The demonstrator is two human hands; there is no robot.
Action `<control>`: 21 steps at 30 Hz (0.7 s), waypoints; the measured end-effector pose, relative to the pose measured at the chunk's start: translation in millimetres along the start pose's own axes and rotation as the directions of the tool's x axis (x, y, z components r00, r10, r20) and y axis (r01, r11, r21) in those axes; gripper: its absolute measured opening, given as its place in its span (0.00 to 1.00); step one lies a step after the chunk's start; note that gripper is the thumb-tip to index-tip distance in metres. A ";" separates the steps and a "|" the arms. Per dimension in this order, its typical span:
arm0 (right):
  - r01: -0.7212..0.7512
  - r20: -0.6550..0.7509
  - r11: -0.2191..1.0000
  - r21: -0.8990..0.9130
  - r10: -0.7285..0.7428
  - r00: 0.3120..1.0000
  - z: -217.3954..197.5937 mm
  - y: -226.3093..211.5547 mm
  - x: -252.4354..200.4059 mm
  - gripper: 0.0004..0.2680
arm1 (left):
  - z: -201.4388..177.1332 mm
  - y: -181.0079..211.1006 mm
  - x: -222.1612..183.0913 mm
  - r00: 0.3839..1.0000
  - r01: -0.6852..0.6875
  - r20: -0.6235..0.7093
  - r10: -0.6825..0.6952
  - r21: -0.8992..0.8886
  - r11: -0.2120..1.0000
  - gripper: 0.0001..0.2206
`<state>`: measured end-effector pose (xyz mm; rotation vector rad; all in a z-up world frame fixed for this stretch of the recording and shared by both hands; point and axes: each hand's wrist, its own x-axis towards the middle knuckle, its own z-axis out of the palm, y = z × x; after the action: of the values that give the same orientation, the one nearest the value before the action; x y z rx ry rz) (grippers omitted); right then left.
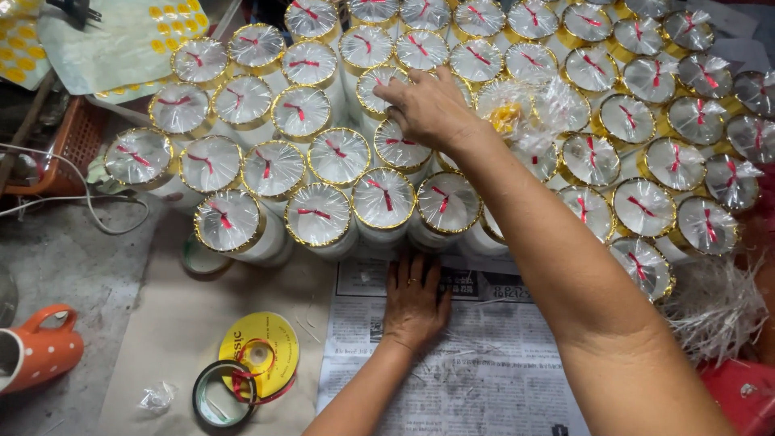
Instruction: Organizing and arranging finished candles and decorative fibers on a workspace for packaging.
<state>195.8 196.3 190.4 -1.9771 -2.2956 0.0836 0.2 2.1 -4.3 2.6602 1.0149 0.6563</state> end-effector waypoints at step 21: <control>-0.221 -0.059 0.956 0.192 0.236 0.970 -12.3 -56.0 -6.8 0.22 | 2.4 1.9 -1.5 0.996 -0.002 -0.085 0.005 0.042 0.999 0.25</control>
<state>143.3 180.8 208.7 -2.0970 -1.9254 0.2230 1.6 -0.4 -6.2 2.6912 1.0573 0.7626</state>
